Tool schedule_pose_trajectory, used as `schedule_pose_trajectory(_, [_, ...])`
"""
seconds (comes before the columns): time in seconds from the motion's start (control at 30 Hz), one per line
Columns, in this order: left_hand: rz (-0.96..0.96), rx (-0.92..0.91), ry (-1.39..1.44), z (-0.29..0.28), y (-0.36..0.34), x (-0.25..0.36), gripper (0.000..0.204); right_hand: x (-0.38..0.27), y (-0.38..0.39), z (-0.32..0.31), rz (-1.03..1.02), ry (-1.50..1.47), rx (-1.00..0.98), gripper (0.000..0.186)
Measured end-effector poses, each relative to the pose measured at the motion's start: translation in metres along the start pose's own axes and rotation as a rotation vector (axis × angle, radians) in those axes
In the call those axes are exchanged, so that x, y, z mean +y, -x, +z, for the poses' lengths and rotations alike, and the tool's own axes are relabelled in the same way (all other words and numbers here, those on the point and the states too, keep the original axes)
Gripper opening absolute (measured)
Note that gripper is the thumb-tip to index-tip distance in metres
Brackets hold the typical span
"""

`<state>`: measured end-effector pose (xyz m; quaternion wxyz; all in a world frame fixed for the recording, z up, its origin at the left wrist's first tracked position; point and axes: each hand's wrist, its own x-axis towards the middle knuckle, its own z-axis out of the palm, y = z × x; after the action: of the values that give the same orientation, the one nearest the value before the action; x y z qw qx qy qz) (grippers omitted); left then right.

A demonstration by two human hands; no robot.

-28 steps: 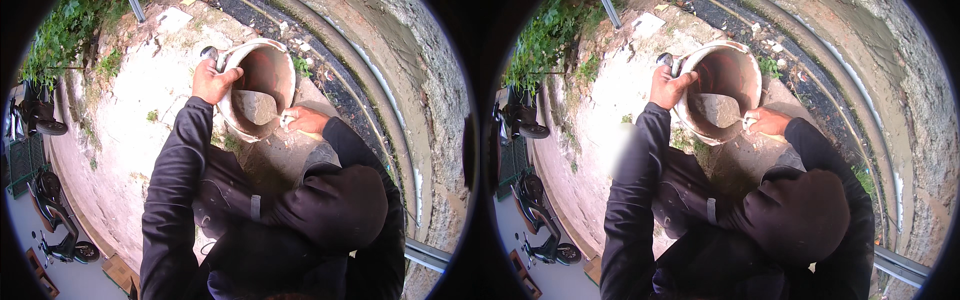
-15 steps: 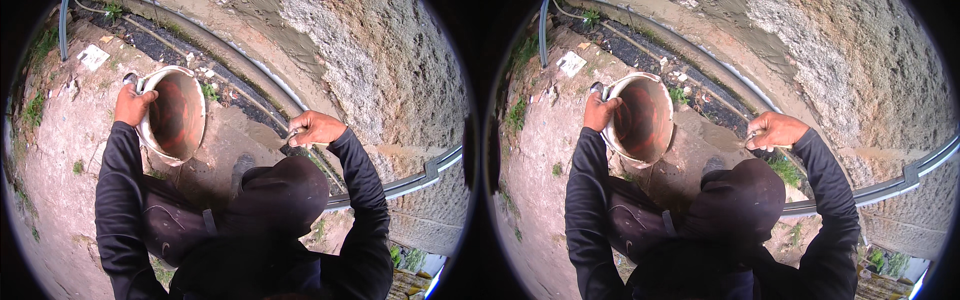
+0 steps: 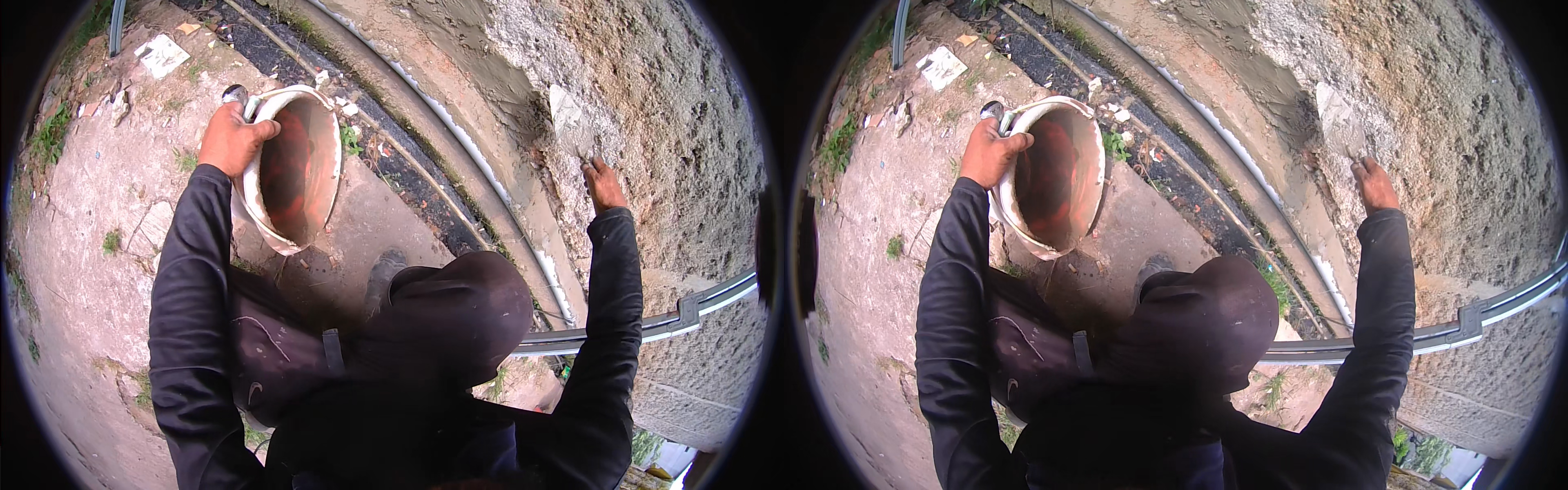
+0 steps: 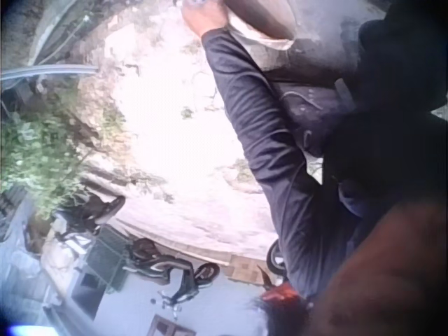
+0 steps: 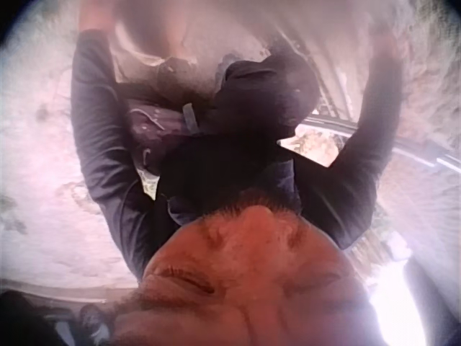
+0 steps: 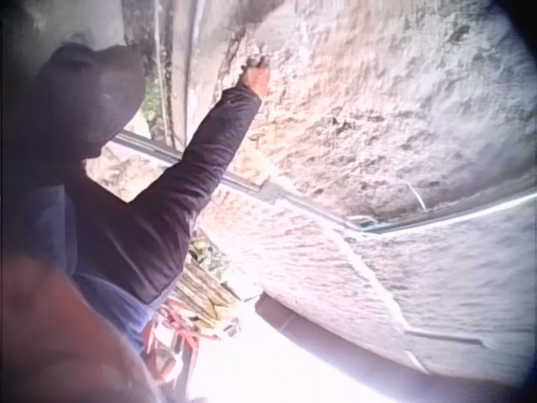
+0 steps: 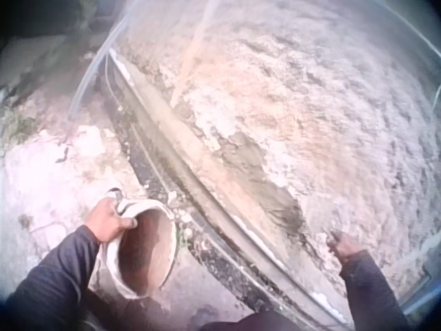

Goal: The person applies wet concrete to a brick wall using a trowel, scooping the mixture from a bucket and smoothing it over the surface of the wall.

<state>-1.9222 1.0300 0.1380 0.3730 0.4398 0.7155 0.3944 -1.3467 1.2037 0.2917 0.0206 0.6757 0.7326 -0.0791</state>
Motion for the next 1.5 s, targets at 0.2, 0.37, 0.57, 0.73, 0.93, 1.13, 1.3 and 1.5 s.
schedule_pose_trajectory(0.2, [0.045,0.010,-0.009,0.018,-0.013,0.000,0.039,0.038,-0.014,0.073,-0.009,0.713,0.034,0.037])
schedule_pose_trajectory(0.37, [0.045,-0.008,-0.026,0.018,-0.009,-0.005,0.041,-0.001,-0.031,0.026,0.007,0.633,0.173,0.037])
schedule_pose_trajectory(0.57, [0.084,-0.002,0.032,0.003,-0.013,-0.010,0.035,-0.006,0.019,-0.010,0.045,0.591,0.246,0.036])
schedule_pose_trajectory(0.73, [0.087,-0.008,0.048,0.008,-0.020,-0.007,0.035,-0.030,0.012,0.022,-0.112,0.673,0.167,0.034])
schedule_pose_trajectory(0.93, [0.069,-0.006,0.105,0.007,-0.009,-0.005,0.036,-0.044,-0.042,-0.022,-0.079,0.547,0.180,0.036])
schedule_pose_trajectory(1.13, [0.000,0.049,0.048,-0.003,-0.015,-0.007,0.039,-0.068,-0.016,0.044,-0.111,0.398,0.300,0.038])
schedule_pose_trajectory(1.3, [0.045,0.043,0.120,0.019,-0.017,0.001,0.043,-0.055,-0.066,0.075,0.059,0.568,0.151,0.038])
schedule_pose_trajectory(1.5, [-0.020,0.071,0.263,-0.010,-0.018,-0.020,0.020,-0.066,-0.051,0.054,-0.098,0.172,0.663,0.037])
